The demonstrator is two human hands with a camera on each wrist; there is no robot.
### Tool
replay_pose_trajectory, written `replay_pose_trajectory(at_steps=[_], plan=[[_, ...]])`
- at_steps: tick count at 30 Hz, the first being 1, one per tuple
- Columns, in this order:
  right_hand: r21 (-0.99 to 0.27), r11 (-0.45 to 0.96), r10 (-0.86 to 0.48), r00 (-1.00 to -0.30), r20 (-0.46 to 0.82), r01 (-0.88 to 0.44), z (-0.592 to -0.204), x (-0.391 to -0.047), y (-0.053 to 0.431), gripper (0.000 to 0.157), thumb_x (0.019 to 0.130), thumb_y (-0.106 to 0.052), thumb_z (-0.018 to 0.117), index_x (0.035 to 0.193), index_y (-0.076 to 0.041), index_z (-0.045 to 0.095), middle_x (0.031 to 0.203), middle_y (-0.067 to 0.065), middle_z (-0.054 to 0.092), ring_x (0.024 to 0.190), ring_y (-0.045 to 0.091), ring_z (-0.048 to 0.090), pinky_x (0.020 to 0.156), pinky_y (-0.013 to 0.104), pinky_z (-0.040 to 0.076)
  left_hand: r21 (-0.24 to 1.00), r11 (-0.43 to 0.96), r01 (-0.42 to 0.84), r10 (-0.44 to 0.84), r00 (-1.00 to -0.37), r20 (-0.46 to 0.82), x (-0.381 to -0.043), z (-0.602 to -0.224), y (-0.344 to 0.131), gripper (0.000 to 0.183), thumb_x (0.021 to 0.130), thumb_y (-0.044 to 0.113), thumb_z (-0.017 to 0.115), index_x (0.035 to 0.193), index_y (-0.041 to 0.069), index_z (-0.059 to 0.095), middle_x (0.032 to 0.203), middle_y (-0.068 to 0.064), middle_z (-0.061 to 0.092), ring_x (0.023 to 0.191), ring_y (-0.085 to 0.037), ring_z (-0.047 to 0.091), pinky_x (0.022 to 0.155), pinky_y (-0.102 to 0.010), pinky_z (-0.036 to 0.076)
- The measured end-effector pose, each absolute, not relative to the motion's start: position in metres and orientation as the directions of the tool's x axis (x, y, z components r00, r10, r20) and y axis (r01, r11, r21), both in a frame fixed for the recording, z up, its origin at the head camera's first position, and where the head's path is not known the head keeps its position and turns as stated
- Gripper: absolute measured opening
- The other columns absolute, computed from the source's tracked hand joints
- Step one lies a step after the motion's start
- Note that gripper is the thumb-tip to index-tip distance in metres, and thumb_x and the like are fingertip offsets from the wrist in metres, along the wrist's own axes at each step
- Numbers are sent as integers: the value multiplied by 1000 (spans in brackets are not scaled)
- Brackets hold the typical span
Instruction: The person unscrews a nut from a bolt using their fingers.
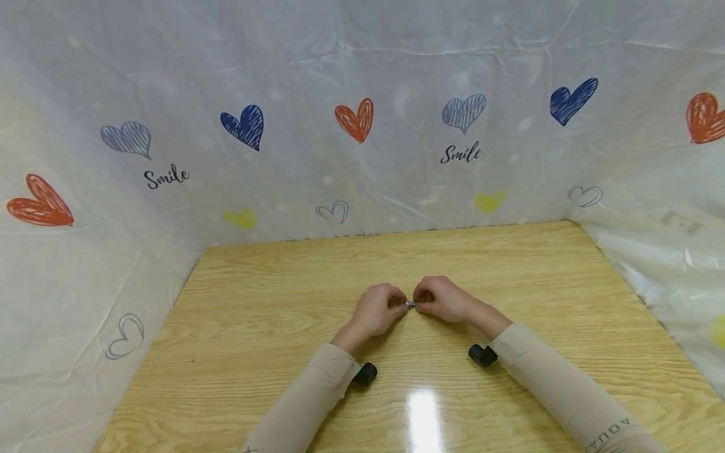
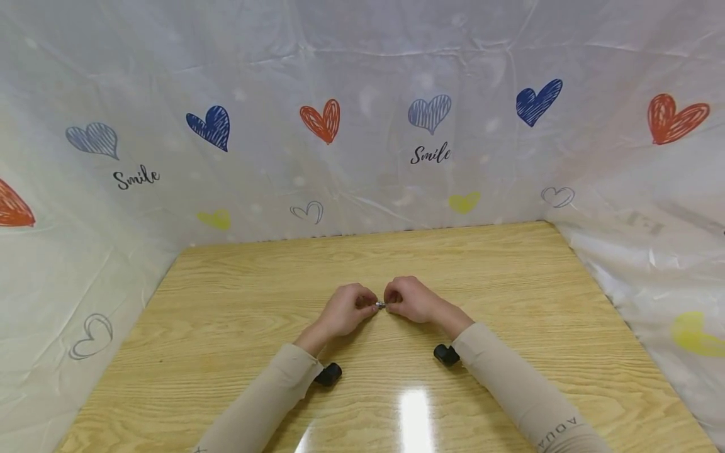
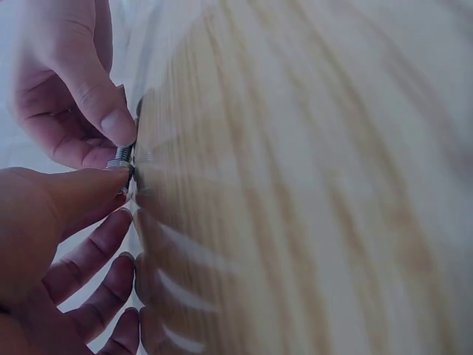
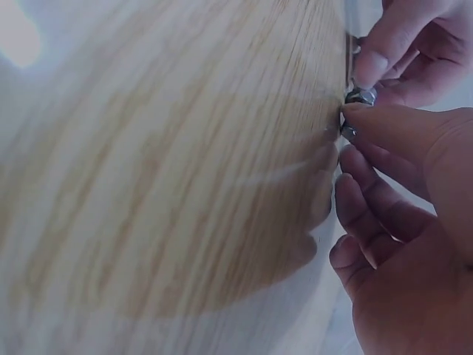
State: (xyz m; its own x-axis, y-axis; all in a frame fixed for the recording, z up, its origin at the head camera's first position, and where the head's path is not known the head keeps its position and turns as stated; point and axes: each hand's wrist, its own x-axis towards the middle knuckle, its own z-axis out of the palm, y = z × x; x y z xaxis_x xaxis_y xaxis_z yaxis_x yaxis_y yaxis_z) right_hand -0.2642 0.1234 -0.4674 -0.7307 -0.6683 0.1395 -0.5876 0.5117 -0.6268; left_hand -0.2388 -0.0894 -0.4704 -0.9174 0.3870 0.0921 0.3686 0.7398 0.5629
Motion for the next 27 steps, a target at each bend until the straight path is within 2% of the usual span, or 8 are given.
replay_pose_trajectory(at_steps=[9,16,27], plan=[[-597,529,-707,-702,84,-604,-467,-266,123,4,98,-8,71,100,-5,71,92,-1,67,81,7,58,75,26,52,575,716,396,415,-904,107,-241,-474,-90,6,94,17,78,97,12,78,91,4,74,88,-14,68,82,-35,55],[-557,524,-743,-666,72,-644,-462,-264,126,5,101,-11,67,103,-8,70,97,-2,67,85,8,58,78,28,52,647,666,371,437,-897,66,-240,-471,-94,5,94,15,77,97,10,77,89,3,74,84,-10,68,80,-31,55],[-643,470,-733,-673,96,-604,-454,-259,130,6,101,-13,67,104,-8,71,97,-2,69,84,7,59,75,27,53,735,567,373,462,-882,90,-236,-464,-99,7,96,12,75,101,8,78,93,1,75,87,-10,69,81,-31,57]])
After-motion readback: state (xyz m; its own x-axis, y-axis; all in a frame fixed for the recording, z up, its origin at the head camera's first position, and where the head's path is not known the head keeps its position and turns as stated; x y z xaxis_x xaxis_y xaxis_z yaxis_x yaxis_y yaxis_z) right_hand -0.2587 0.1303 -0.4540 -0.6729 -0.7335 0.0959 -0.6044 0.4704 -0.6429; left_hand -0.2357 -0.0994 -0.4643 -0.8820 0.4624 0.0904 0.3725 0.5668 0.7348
